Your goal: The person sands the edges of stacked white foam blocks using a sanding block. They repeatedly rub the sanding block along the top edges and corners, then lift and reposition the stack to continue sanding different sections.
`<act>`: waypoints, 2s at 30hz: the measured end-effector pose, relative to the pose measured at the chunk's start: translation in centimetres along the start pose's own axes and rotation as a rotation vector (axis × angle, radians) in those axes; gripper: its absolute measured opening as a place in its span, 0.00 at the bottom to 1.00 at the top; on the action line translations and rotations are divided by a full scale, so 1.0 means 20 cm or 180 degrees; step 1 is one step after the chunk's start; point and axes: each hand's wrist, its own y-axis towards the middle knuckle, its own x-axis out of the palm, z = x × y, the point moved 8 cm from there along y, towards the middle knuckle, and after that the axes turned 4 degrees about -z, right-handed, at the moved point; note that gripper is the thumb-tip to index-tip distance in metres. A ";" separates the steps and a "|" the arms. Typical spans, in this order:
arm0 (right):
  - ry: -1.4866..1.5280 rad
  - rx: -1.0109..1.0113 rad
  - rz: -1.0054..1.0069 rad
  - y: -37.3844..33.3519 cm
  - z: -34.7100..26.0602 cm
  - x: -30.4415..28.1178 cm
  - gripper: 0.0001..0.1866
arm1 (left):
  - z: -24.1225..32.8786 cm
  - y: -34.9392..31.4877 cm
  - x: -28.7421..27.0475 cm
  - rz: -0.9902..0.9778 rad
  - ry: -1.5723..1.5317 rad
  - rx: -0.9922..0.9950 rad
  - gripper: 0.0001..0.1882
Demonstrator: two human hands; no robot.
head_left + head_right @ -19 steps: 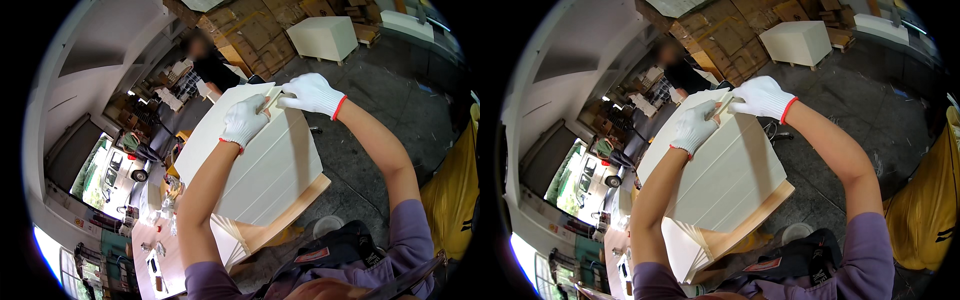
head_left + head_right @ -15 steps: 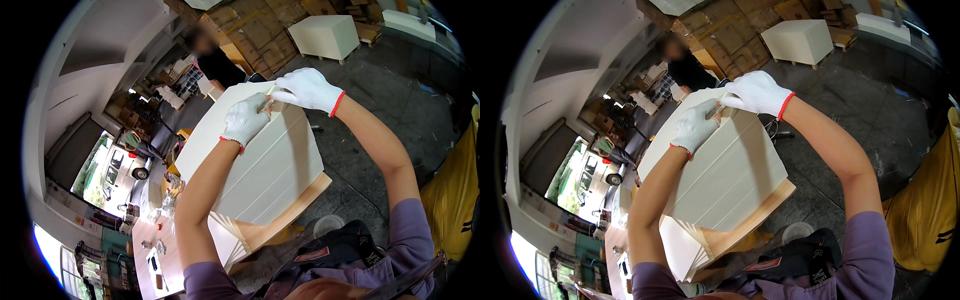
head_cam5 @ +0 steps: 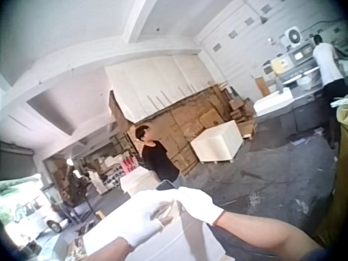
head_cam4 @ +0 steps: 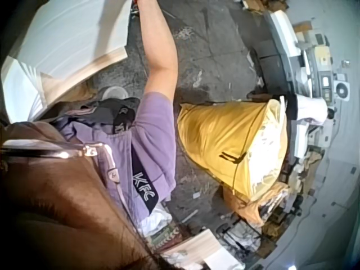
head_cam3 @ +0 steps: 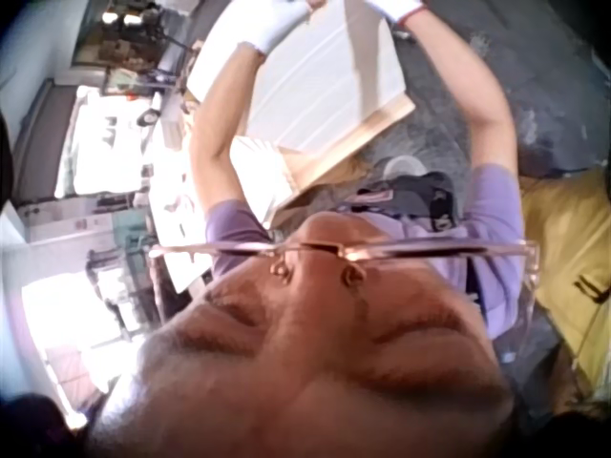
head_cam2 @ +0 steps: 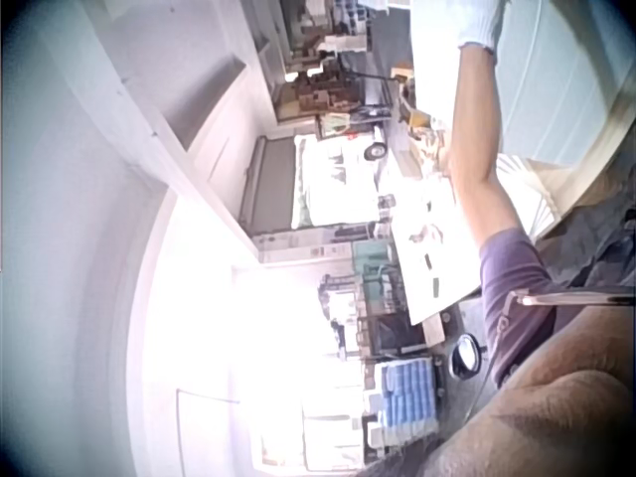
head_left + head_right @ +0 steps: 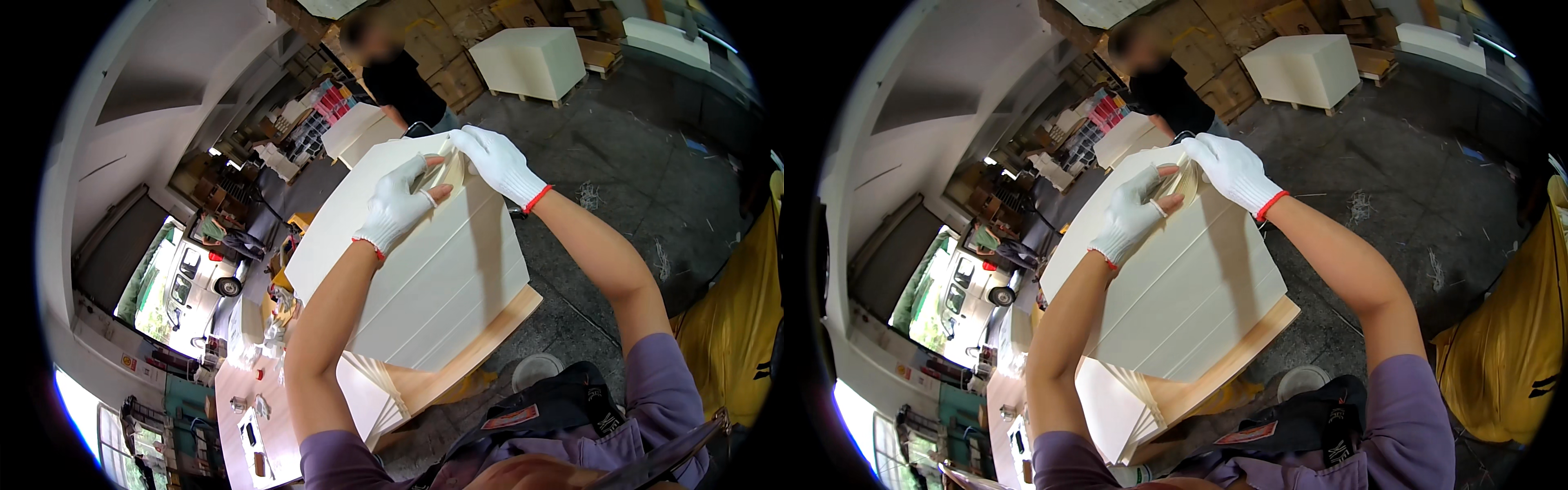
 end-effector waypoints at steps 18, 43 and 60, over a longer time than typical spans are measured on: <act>-0.0230 -0.0679 0.0530 -0.02 0.01 0.01 0.28 | 0.03 0.01 -0.01 0.0050 0.0418 0.0107 0.17; -0.0067 -0.0104 0.0170 -0.02 0.00 0.00 0.31 | 0.03 0.01 0.01 0.0025 0.0317 0.0208 0.20; -0.0057 0.0137 0.0087 -0.03 0.00 -0.01 0.31 | 0.04 0.00 -0.02 0.0131 0.0693 0.0271 0.18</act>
